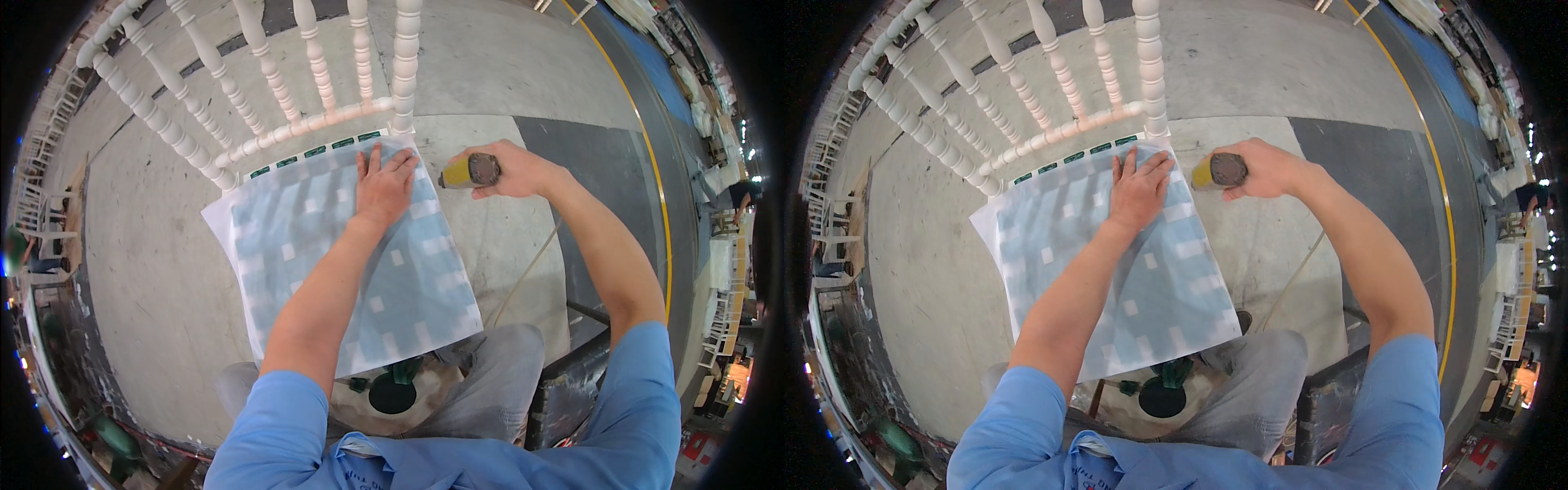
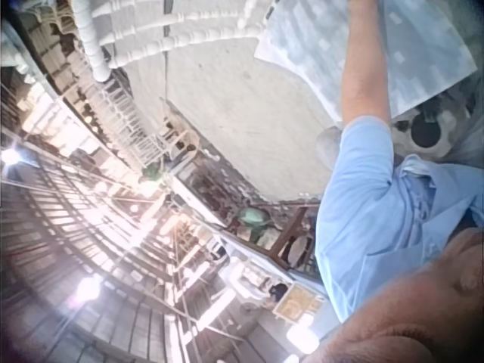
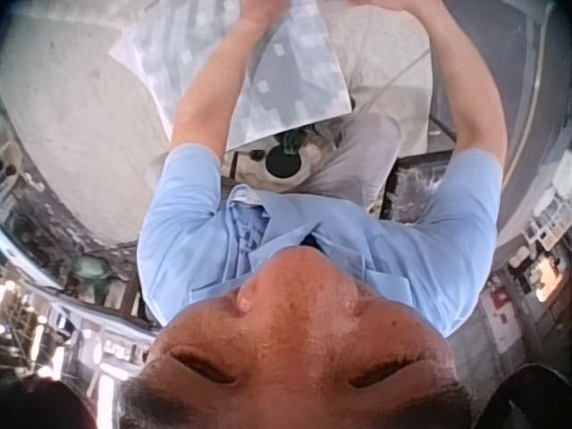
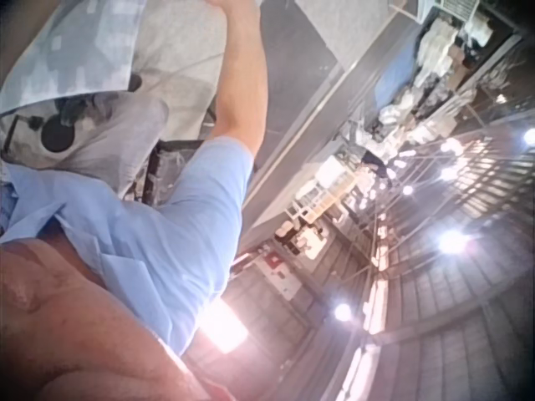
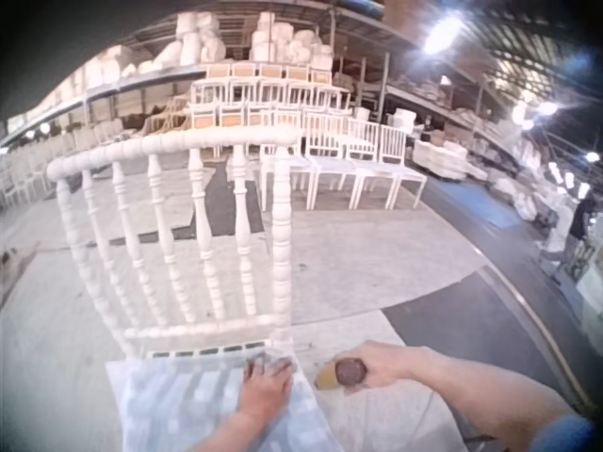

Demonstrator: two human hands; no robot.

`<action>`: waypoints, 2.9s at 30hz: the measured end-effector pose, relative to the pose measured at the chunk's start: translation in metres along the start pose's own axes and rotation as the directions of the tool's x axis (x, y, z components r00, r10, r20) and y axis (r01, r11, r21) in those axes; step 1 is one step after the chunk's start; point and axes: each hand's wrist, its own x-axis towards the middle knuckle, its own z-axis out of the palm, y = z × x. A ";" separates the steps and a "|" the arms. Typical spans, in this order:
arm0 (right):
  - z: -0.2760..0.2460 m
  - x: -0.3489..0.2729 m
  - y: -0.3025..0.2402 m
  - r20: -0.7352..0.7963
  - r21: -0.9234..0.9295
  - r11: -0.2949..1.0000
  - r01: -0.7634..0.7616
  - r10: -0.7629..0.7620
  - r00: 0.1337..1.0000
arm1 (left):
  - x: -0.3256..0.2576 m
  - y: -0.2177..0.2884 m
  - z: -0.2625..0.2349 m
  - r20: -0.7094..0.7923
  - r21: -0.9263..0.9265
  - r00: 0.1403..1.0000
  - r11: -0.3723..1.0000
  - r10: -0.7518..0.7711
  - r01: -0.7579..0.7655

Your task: The person weaves green plastic strips into the seat of a white wooden chair, securing them with a staple gun. They then place a white fabric sheet over the woven seat and staple it in place.

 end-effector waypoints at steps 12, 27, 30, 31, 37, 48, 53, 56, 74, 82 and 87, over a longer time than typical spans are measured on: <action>-0.001 0.064 0.008 0.131 -0.077 0.995 -0.056 0.066 0.989 | 0.000 0.003 -0.002 -0.004 -0.044 0.999 0.998 -0.037 0.036; -0.009 0.068 -0.008 0.008 0.162 0.948 -0.274 0.276 0.961 | 0.004 -0.002 0.000 0.006 -0.129 0.992 0.984 -0.125 0.124; -0.006 0.075 -0.009 -0.019 0.163 0.936 -0.312 0.319 0.948 | 0.005 -0.003 0.001 0.021 -0.123 0.990 0.982 -0.143 0.144; -0.005 0.077 -0.008 -0.030 0.170 0.934 -0.315 0.325 0.945 | 0.005 -0.003 0.001 0.023 -0.117 0.989 0.983 -0.143 0.145; 0.001 0.091 -0.010 -0.058 0.188 0.921 -0.340 0.356 0.933 | 0.006 -0.004 0.001 0.048 -0.100 0.987 0.982 -0.155 0.159; 0.000 0.079 -0.006 -0.075 0.185 0.898 -0.399 0.418 0.905 | 0.011 0.008 0.002 0.047 -0.192 0.989 0.971 -0.139 0.146; -0.013 0.007 -0.049 -0.191 0.399 0.866 -0.301 0.399 0.897 | -0.029 -0.028 -0.045 -0.258 -0.401 0.943 0.911 -0.211 0.095; -0.006 -0.088 -0.067 -0.293 0.612 0.770 -0.179 0.431 0.853 | -0.098 -0.028 -0.110 -0.384 -0.347 0.855 0.913 -0.348 0.216; 0.149 -0.376 -0.203 -0.550 0.694 0.709 0.128 0.406 0.730 | -0.328 -0.065 -0.210 0.469 -0.580 0.145 -0.181 -0.871 0.794; 0.184 -0.406 -0.215 -0.563 0.736 0.657 0.162 0.461 0.686 | -0.303 -0.002 -0.168 0.547 -0.734 0.246 -0.316 -0.801 0.601; 0.184 -0.402 -0.229 -0.585 0.725 0.671 0.157 0.479 0.654 | -0.287 0.047 -0.145 0.728 -0.583 0.275 -0.356 -0.628 0.731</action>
